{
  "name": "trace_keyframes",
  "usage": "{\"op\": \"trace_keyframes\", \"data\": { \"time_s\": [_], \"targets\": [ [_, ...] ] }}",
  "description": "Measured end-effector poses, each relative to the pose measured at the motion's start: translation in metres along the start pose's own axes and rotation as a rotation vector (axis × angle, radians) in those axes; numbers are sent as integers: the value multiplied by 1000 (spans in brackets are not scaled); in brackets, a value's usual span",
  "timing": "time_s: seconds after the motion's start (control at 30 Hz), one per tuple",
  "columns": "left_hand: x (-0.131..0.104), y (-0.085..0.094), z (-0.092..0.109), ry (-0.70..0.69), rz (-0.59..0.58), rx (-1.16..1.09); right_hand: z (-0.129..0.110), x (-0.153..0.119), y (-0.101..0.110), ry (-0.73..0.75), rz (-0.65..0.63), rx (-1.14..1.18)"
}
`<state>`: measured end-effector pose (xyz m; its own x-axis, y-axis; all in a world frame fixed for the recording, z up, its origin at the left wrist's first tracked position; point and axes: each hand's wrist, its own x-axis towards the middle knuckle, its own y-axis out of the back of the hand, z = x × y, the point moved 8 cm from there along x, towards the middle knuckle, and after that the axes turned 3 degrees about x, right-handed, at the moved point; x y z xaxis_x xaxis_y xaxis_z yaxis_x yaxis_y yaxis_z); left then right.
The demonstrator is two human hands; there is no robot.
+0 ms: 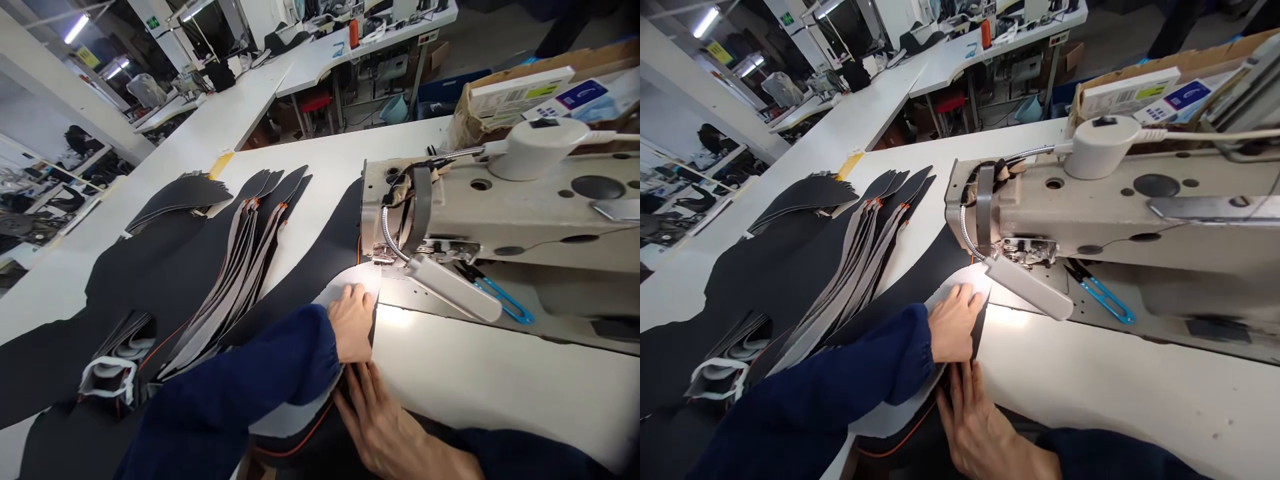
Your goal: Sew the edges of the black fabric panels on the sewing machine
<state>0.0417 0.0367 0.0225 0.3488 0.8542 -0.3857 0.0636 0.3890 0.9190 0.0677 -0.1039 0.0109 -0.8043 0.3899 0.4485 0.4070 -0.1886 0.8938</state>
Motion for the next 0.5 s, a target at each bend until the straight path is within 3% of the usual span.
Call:
{"op": "trace_keyframes", "data": {
  "time_s": [0.13, 0.23, 0.5],
  "targets": [
    [-17, -13, 4, -5, -109, 0, -13, -6, -2, -43, 49, -14],
    [-12, -15, 4, 1, -130, 7, -7, -5, -7, -73, 54, -53],
    [16, -7, 4, -33, -60, 13, 15, 1, -22, -35, -152, -205]
  ]
}}
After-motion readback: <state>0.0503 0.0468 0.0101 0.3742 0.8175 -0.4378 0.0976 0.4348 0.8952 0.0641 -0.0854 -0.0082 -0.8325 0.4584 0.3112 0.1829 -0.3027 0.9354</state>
